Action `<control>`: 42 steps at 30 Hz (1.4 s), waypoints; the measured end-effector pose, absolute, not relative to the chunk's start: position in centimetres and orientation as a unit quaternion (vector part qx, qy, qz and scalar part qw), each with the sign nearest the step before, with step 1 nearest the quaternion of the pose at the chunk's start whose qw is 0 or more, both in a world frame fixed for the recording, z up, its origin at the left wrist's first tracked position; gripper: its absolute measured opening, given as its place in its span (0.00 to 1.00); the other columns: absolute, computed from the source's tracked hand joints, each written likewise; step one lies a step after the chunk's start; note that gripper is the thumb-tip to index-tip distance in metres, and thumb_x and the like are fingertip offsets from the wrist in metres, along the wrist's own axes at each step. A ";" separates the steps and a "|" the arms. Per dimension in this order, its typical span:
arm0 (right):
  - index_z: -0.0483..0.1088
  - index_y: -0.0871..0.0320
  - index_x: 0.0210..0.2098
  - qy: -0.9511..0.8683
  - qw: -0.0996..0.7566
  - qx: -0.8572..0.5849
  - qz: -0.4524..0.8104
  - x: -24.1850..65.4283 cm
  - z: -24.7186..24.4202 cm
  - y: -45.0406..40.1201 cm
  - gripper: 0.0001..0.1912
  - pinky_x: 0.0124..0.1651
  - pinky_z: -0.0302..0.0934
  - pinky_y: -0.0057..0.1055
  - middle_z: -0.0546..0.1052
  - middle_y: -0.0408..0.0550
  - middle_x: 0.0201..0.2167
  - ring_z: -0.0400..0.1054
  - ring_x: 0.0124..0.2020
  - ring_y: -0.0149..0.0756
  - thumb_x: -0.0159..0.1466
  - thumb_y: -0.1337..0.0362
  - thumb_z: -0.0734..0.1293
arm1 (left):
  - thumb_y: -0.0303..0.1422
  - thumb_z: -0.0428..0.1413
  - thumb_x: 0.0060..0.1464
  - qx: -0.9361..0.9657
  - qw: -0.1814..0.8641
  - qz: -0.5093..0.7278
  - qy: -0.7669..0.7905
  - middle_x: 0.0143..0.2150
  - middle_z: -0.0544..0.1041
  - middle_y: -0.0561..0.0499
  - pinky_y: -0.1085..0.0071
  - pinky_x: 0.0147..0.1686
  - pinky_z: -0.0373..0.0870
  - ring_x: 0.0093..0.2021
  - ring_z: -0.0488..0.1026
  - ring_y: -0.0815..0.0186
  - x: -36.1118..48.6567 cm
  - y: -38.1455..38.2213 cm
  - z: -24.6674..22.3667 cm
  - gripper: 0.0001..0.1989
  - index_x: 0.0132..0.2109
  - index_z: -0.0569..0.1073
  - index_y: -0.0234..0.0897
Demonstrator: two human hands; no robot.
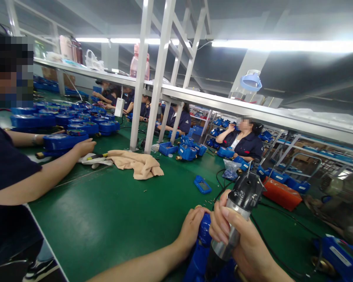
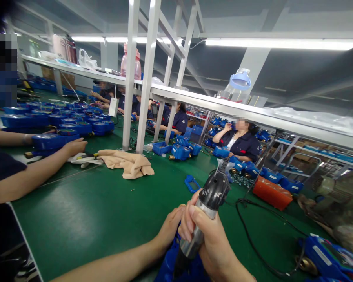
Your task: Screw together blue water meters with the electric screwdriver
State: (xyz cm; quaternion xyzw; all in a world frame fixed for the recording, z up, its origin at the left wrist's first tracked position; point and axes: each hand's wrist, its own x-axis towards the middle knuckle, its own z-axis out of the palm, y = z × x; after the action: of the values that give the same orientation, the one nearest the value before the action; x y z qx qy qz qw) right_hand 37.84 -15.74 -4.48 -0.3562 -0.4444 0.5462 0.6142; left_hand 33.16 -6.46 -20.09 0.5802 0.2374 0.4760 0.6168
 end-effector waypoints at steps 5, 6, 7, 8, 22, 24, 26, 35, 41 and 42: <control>0.61 0.57 0.33 -0.437 0.623 -0.348 0.548 37.9 -4.3 -15.8 0.11 0.23 0.52 0.24 0.60 0.36 0.17 0.49 0.16 0.24 0.62 0.61 0.69 | 0.42 0.43 0.64 0.589 0.609 0.471 0.246 0.42 0.76 0.48 0.63 0.54 0.64 0.46 0.70 0.59 33.1 -6.5 -19.9 0.21 0.41 0.77 0.38; 0.61 0.57 0.33 -0.435 0.625 -0.346 0.548 37.9 -4.3 -15.9 0.11 0.23 0.52 0.24 0.61 0.36 0.17 0.49 0.16 0.24 0.62 0.61 0.69 | 0.43 0.43 0.64 0.591 0.606 0.470 0.249 0.42 0.77 0.48 0.63 0.54 0.64 0.46 0.70 0.59 33.1 -6.5 -19.8 0.21 0.41 0.77 0.38; 0.61 0.57 0.34 -0.435 0.625 -0.346 0.548 38.0 -4.3 -15.9 0.11 0.23 0.52 0.24 0.61 0.36 0.17 0.49 0.16 0.24 0.61 0.61 0.69 | 0.43 0.42 0.64 0.594 0.604 0.468 0.252 0.42 0.77 0.48 0.63 0.54 0.64 0.46 0.70 0.59 33.0 -6.6 -19.7 0.21 0.41 0.77 0.38; 0.61 0.57 0.34 -0.434 0.626 -0.347 0.548 38.0 -4.3 -15.9 0.11 0.23 0.53 0.24 0.61 0.36 0.17 0.50 0.16 0.24 0.61 0.61 0.69 | 0.43 0.42 0.64 0.597 0.600 0.467 0.256 0.42 0.77 0.48 0.63 0.54 0.65 0.46 0.70 0.59 32.9 -6.6 -19.6 0.22 0.41 0.77 0.38; 0.66 0.56 0.35 -0.514 0.623 -0.388 0.445 43.5 6.3 -13.8 0.08 0.21 0.47 0.21 0.59 0.32 0.16 0.48 0.16 0.21 0.60 0.61 0.69 | 0.42 0.40 0.65 0.640 0.559 0.441 0.288 0.48 0.77 0.51 0.62 0.60 0.58 0.52 0.69 0.59 31.3 -7.0 -18.5 0.22 0.44 0.77 0.41; 0.65 0.55 0.36 -0.563 0.558 -0.485 0.368 46.1 6.1 -13.3 0.12 0.22 0.50 0.23 0.59 0.32 0.16 0.51 0.17 0.23 0.60 0.55 0.68 | 0.42 0.40 0.65 0.646 0.554 0.437 0.292 0.48 0.77 0.50 0.62 0.60 0.59 0.53 0.69 0.59 31.2 -7.0 -18.6 0.22 0.44 0.77 0.41; 0.64 0.56 0.34 -0.578 0.475 -0.593 0.297 48.4 3.8 -12.8 0.16 0.23 0.55 0.26 0.62 0.34 0.17 0.55 0.17 0.25 0.60 0.50 0.68 | 0.43 0.40 0.65 0.652 0.549 0.432 0.294 0.48 0.77 0.51 0.62 0.60 0.59 0.53 0.69 0.59 31.2 -6.9 -18.6 0.22 0.44 0.77 0.41; 0.68 0.61 0.42 -0.550 0.181 -0.800 0.158 52.6 -13.1 -15.8 0.16 0.34 0.64 0.31 0.73 0.43 0.30 0.67 0.27 0.32 0.59 0.62 0.73 | 0.42 0.41 0.65 0.691 0.534 0.398 0.280 0.49 0.77 0.51 0.60 0.60 0.58 0.52 0.69 0.59 31.0 -6.5 -18.3 0.21 0.46 0.77 0.41; 0.72 0.61 0.47 -0.571 0.130 -0.810 0.026 52.6 -15.7 -17.4 0.18 0.50 0.59 0.54 0.71 0.62 0.47 0.64 0.51 0.58 0.58 0.66 0.72 | 0.44 0.43 0.64 0.731 0.490 0.376 0.290 0.50 0.76 0.49 0.58 0.62 0.59 0.56 0.66 0.58 30.5 -5.5 -17.8 0.21 0.48 0.78 0.44; 0.71 0.59 0.51 -0.579 0.136 -0.804 0.014 52.5 -15.7 -17.4 0.22 0.50 0.59 0.55 0.70 0.64 0.50 0.63 0.53 0.61 0.57 0.66 0.72 | 0.45 0.44 0.64 0.737 0.480 0.373 0.295 0.51 0.75 0.48 0.59 0.61 0.61 0.56 0.67 0.58 30.3 -5.3 -17.7 0.21 0.50 0.78 0.44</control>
State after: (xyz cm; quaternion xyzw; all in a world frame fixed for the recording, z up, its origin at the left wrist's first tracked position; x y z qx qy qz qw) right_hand 52.46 -17.43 -15.70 -0.8036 -0.5793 0.0144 0.1358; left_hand 30.28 -5.34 -17.74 0.7370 0.2952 0.3730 0.4802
